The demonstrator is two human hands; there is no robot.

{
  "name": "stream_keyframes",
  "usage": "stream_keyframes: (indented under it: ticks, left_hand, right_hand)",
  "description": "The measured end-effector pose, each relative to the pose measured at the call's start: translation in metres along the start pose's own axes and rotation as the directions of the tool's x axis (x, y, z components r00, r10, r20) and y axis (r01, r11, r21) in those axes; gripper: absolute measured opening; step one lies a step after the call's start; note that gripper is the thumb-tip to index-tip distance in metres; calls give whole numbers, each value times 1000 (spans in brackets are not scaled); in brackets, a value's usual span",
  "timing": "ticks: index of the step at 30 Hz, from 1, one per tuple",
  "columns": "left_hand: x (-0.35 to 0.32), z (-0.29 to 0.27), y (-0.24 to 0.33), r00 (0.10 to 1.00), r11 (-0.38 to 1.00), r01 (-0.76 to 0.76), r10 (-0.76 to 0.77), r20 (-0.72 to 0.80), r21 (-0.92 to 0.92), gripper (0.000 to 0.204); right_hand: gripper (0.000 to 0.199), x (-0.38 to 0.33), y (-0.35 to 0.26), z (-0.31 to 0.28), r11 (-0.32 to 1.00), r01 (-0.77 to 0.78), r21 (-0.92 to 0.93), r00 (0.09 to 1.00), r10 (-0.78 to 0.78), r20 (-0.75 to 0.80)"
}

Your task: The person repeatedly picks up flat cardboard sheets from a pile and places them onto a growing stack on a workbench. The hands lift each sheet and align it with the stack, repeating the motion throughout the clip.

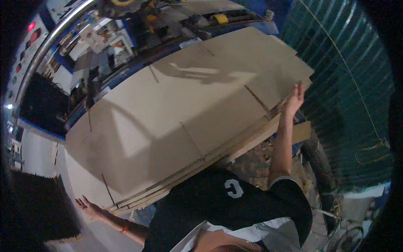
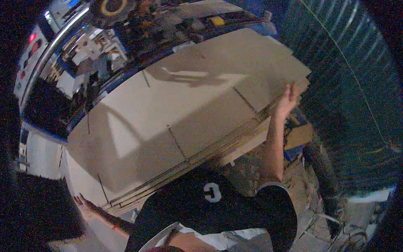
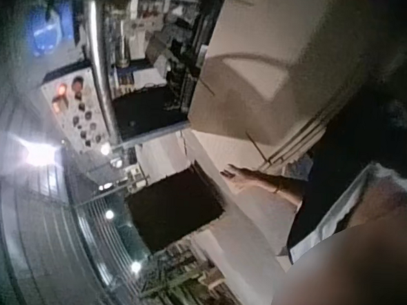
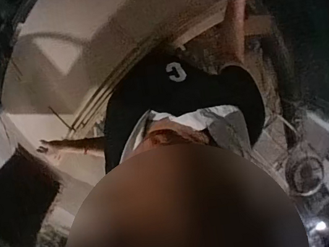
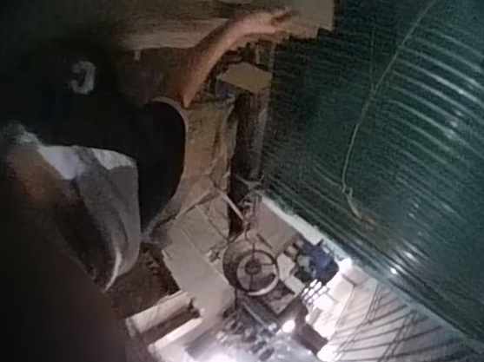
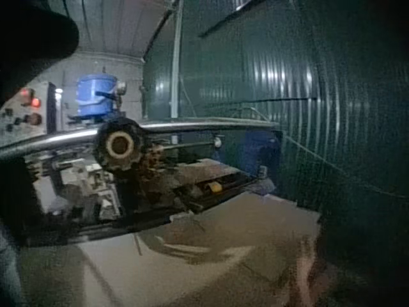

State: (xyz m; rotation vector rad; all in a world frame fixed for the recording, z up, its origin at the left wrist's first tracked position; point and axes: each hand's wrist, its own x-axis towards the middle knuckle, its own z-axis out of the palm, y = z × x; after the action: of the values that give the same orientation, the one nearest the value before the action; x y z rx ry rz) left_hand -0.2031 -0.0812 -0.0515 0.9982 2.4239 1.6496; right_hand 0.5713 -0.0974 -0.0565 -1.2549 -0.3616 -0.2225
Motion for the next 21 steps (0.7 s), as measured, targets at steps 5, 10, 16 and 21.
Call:
stream_keyframes:
  ticks: [5,10,16,21]
  left_hand:
    - [-23,-8,8,852,993,-48,100,-513,112,56]
    - [-28,-1,14,972,598,144,-235,-1,-789,34]
    - [-19,-15,2,928,511,372,-213,305,-775,30]
    - [-90,-14,36,938,892,67,97,334,-447,35]
  right_hand:
    - [43,51,-36,38,927,-255,274,965,261,17]
    - [48,87,-92,70,952,-297,76,886,245,394]
    - [41,-27,-136,-11,919,314,-240,850,-159,502]
    - [38,-126,-111,-50,812,582,-33,61,-3,998]
